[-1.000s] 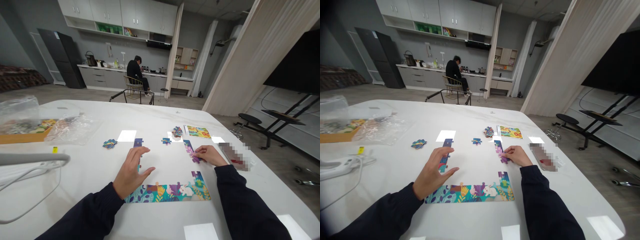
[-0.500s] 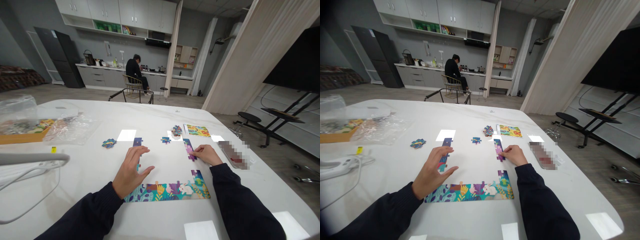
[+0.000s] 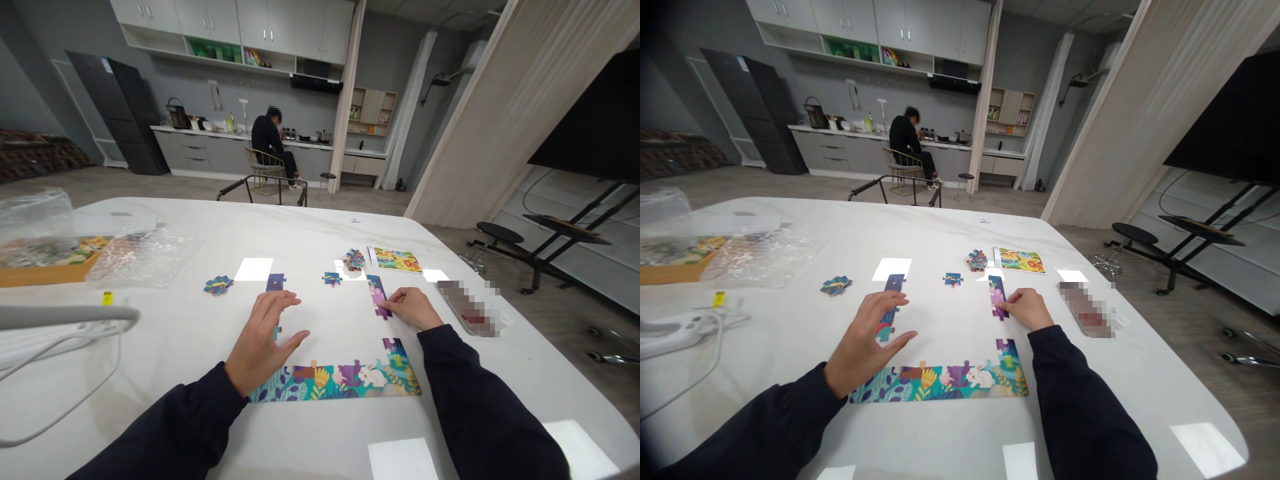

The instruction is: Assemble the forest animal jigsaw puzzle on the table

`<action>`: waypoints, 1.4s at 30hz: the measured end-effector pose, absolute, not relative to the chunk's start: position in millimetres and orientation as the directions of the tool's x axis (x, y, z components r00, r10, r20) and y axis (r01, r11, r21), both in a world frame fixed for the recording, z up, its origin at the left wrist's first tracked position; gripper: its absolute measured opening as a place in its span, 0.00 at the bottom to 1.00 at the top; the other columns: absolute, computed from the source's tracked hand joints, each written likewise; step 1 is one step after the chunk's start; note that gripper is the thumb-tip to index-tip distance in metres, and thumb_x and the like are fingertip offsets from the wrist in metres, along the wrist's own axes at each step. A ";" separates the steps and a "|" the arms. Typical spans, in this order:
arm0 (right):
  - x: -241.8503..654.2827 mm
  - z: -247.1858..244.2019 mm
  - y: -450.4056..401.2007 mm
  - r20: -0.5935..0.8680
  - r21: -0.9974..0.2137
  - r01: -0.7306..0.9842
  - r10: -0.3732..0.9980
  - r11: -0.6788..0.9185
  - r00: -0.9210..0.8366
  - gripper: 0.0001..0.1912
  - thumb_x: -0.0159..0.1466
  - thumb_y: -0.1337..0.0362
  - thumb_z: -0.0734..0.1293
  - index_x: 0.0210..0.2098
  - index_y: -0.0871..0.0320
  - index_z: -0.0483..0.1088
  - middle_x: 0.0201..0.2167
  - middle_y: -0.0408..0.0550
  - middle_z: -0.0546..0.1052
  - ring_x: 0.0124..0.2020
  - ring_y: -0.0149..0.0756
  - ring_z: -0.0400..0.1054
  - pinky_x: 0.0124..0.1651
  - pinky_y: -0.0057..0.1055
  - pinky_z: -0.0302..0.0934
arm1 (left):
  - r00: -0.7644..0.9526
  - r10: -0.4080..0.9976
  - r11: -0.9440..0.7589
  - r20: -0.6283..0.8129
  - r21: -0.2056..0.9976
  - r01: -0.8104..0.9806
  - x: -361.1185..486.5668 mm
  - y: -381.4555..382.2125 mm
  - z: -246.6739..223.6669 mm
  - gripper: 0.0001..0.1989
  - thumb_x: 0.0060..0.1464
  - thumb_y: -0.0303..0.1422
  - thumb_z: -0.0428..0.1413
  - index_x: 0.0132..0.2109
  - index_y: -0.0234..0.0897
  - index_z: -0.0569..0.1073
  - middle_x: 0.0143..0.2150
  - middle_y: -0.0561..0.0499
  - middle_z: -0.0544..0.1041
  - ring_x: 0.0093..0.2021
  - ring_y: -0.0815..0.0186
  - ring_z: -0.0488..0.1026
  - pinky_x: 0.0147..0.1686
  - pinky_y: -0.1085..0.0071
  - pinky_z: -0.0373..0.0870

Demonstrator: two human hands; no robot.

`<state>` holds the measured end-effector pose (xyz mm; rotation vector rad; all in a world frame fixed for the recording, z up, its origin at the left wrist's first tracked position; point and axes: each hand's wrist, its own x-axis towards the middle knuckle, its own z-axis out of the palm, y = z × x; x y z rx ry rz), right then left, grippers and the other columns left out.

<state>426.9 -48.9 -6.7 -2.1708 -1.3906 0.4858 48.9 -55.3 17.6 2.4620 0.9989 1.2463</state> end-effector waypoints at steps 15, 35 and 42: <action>430.9 -23.6 -40.8 0.178 -0.686 0.727 0.977 0.039 0.116 0.21 0.60 0.61 0.71 0.54 0.48 0.78 0.58 0.47 0.78 0.63 0.51 0.67 0.60 0.49 0.64 | 0.409 0.641 -0.758 0.649 0.454 0.468 47.5 -54.2 18.2 0.19 0.60 0.31 0.62 0.56 0.43 0.68 0.55 0.43 0.73 0.59 0.51 0.69 0.59 0.50 0.71; 440.5 -29.3 -38.6 0.133 -0.684 0.728 0.989 0.041 0.069 0.30 0.60 0.58 0.72 0.62 0.50 0.71 0.61 0.49 0.75 0.64 0.54 0.66 0.69 0.54 0.56 | 0.039 0.951 -0.198 0.307 0.506 0.840 -97.6 52.4 -14.9 0.28 0.48 0.37 0.58 0.58 0.40 0.69 0.58 0.43 0.73 0.60 0.46 0.67 0.62 0.48 0.65; 440.4 -32.4 -35.0 0.165 -0.717 0.697 0.966 -0.021 0.199 0.36 0.61 0.50 0.68 0.65 0.58 0.66 0.62 0.58 0.75 0.62 0.56 0.69 0.59 0.49 0.67 | 0.037 0.961 -0.180 0.273 0.521 0.834 -97.7 56.7 -24.5 0.25 0.51 0.43 0.60 0.56 0.43 0.71 0.55 0.47 0.79 0.60 0.50 0.71 0.61 0.54 0.65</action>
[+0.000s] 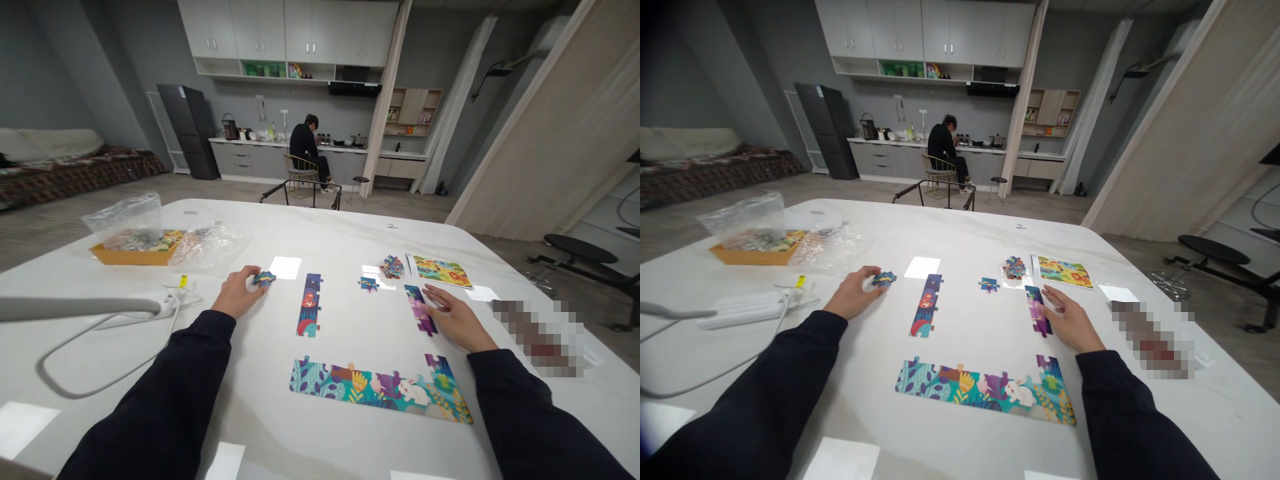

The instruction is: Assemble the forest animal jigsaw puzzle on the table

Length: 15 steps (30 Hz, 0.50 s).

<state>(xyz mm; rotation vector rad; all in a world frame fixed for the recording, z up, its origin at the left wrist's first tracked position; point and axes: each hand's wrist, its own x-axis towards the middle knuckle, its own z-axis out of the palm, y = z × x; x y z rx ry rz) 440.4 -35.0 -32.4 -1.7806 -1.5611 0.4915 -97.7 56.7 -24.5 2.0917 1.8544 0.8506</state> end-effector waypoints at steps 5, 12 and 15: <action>441.1 -34.0 -34.1 0.185 -0.684 0.729 0.959 -0.033 0.216 0.32 0.62 0.47 0.66 0.61 0.57 0.71 0.60 0.57 0.76 0.56 0.54 0.74 0.55 0.47 0.69 | 0.037 0.948 -0.225 0.315 0.587 0.777 -100.5 58.6 -25.8 0.26 0.50 0.40 0.63 0.56 0.42 0.70 0.51 0.47 0.81 0.55 0.54 0.76 0.59 0.57 0.69; 441.9 -34.4 -33.9 0.189 -0.674 0.738 0.955 -0.042 0.228 0.31 0.62 0.47 0.66 0.59 0.57 0.73 0.58 0.57 0.78 0.49 0.51 0.77 0.53 0.45 0.70 | 0.028 0.947 -0.227 0.321 0.603 0.765 -99.8 59.0 -26.4 0.28 0.48 0.40 0.64 0.56 0.41 0.69 0.50 0.46 0.81 0.54 0.53 0.76 0.55 0.56 0.71; 439.4 -32.5 -34.7 0.183 -0.678 0.732 0.951 -0.062 0.249 0.30 0.61 0.48 0.67 0.58 0.57 0.74 0.57 0.56 0.79 0.45 0.48 0.77 0.51 0.44 0.71 | 0.034 0.931 -0.266 0.364 0.610 0.746 -100.5 60.6 -25.9 0.29 0.47 0.40 0.65 0.56 0.41 0.69 0.49 0.46 0.81 0.53 0.53 0.76 0.53 0.57 0.72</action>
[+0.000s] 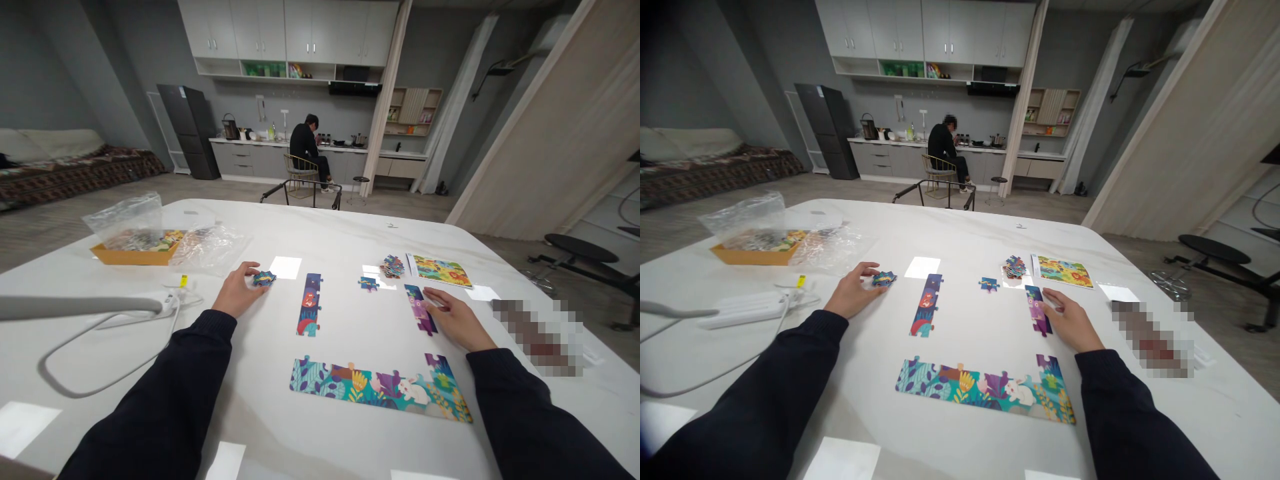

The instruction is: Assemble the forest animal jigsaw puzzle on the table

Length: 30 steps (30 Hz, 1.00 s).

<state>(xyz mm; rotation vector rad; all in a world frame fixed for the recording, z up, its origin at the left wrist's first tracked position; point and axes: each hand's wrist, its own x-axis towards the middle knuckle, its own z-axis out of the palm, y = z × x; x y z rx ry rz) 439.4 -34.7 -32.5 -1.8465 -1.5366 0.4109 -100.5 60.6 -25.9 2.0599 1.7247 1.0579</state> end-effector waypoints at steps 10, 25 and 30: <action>432.2 -30.7 -37.8 0.213 -0.565 0.824 0.960 -0.032 0.183 0.30 0.60 0.49 0.70 0.60 0.52 0.75 0.54 0.53 0.79 0.46 0.49 0.75 0.50 0.44 0.70 | 0.357 0.886 -0.443 0.296 0.772 0.457 10.0 -0.1 13.6 0.22 0.48 0.37 0.68 0.51 0.43 0.74 0.49 0.49 0.79 0.47 0.58 0.77 0.46 0.64 0.74; 427.5 -40.0 -34.0 0.330 -0.605 0.789 0.936 0.109 0.123 0.25 0.65 0.57 0.66 0.61 0.53 0.73 0.53 0.53 0.78 0.58 0.48 0.68 0.61 0.47 0.63 | 0.723 0.688 -0.557 0.061 0.684 0.471 139.4 16.5 -1.5 0.22 0.45 0.31 0.70 0.49 0.40 0.78 0.36 0.53 0.75 0.31 0.68 0.72 0.34 0.72 0.70; 426.2 -41.0 -32.7 0.309 -0.606 0.792 0.941 0.080 0.141 0.24 0.63 0.58 0.68 0.59 0.54 0.75 0.51 0.54 0.77 0.58 0.48 0.68 0.65 0.48 0.60 | 0.756 0.639 -0.656 0.139 0.612 0.442 158.3 20.9 5.0 0.19 0.42 0.29 0.71 0.43 0.39 0.77 0.40 0.51 0.78 0.39 0.63 0.74 0.41 0.69 0.71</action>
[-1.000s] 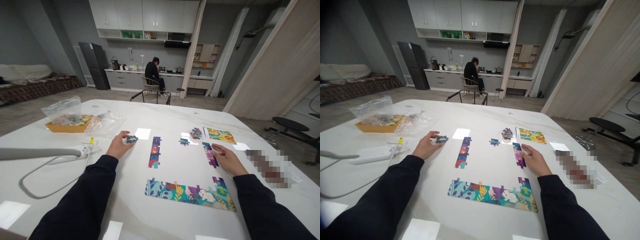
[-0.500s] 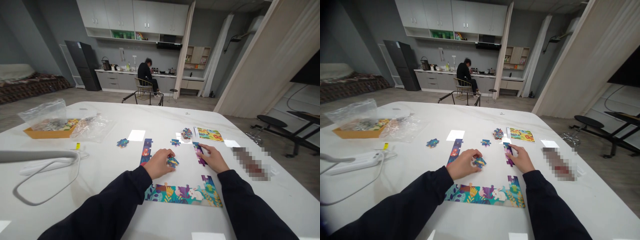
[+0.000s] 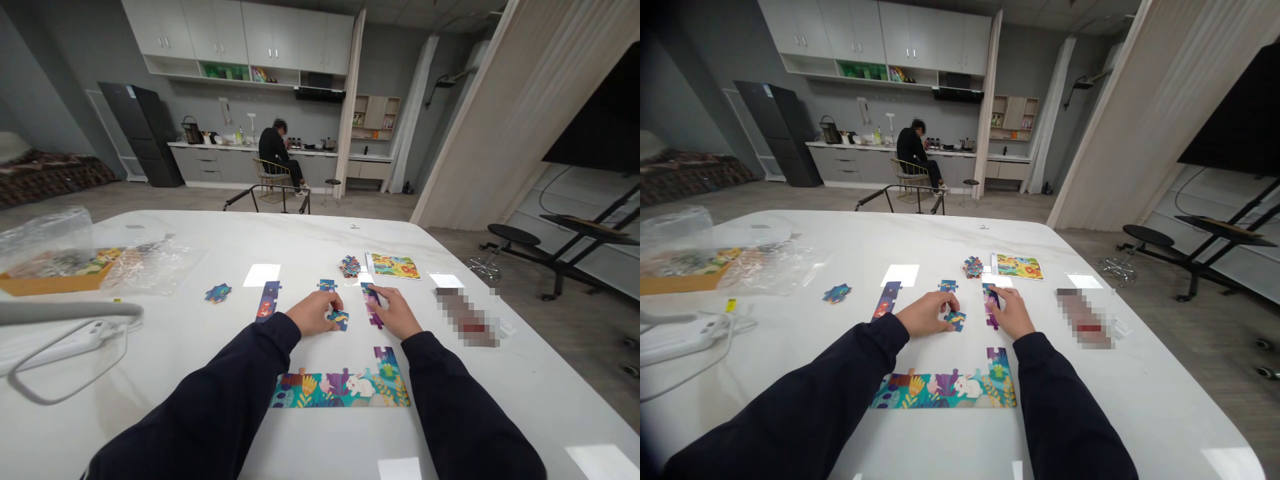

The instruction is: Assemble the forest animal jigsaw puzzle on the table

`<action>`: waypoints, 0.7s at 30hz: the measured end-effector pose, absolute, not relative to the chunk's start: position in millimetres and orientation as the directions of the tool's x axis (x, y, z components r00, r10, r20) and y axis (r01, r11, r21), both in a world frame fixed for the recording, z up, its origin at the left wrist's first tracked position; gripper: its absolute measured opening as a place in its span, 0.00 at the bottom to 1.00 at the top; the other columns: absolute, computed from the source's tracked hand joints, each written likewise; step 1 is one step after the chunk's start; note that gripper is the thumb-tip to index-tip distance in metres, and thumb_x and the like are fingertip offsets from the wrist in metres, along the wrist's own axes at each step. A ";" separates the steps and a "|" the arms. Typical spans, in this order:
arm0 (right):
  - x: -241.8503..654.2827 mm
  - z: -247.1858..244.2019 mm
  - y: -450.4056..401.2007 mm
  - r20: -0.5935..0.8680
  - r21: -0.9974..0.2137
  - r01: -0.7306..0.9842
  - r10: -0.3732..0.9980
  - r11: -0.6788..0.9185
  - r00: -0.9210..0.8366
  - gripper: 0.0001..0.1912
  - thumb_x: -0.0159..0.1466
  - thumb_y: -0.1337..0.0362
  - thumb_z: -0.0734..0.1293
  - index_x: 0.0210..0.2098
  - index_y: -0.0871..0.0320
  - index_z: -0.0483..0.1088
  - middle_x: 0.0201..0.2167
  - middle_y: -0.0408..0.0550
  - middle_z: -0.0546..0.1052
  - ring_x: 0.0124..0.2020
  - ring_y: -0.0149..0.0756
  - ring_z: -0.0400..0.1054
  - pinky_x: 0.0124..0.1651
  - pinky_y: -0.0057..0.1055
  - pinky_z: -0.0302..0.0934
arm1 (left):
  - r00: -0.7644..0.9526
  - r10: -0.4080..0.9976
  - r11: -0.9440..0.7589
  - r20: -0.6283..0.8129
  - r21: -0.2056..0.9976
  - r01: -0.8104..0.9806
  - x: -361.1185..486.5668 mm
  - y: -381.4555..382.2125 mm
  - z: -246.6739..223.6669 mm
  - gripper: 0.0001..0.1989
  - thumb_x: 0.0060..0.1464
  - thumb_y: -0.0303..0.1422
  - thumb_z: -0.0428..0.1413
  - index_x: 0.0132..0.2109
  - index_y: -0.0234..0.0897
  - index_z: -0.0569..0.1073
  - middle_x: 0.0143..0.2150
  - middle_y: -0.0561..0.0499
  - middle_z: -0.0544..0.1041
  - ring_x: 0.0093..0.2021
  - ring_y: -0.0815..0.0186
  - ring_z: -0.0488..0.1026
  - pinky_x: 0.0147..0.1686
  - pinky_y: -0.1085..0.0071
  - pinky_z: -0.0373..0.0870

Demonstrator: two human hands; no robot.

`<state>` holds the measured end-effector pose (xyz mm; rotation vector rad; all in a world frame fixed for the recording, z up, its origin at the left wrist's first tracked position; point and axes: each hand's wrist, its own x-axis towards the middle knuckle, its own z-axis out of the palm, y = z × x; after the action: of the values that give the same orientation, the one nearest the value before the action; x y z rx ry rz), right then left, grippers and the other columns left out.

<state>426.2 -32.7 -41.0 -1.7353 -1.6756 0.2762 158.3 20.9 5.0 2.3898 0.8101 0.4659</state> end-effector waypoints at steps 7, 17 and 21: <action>424.3 -39.6 -33.0 0.307 -0.614 0.786 0.939 0.071 0.155 0.25 0.63 0.59 0.70 0.59 0.55 0.75 0.51 0.55 0.77 0.58 0.48 0.68 0.65 0.47 0.61 | 0.680 0.685 -0.701 0.262 0.491 0.517 204.9 40.0 -1.4 0.17 0.49 0.27 0.68 0.46 0.39 0.75 0.47 0.45 0.76 0.51 0.53 0.69 0.54 0.59 0.67; 423.5 -39.5 -33.6 0.298 -0.621 0.781 0.940 0.059 0.166 0.24 0.62 0.60 0.70 0.58 0.54 0.76 0.49 0.53 0.77 0.57 0.47 0.68 0.65 0.47 0.61 | 0.576 0.774 -0.619 0.262 0.506 0.601 218.7 55.0 -15.3 0.19 0.55 0.33 0.66 0.53 0.41 0.73 0.50 0.45 0.79 0.55 0.50 0.68 0.56 0.55 0.66; 421.7 -37.5 -34.8 0.301 -0.626 0.777 0.938 0.059 0.171 0.24 0.63 0.59 0.70 0.58 0.53 0.76 0.50 0.53 0.77 0.58 0.48 0.68 0.65 0.48 0.61 | 0.551 0.801 -0.577 0.234 0.546 0.607 197.0 61.9 -15.0 0.28 0.48 0.36 0.70 0.56 0.42 0.71 0.55 0.44 0.77 0.59 0.48 0.67 0.58 0.51 0.65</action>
<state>421.7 -34.8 -37.5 -1.7464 -1.6360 0.2902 197.0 61.9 -15.0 2.3861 1.1450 0.6558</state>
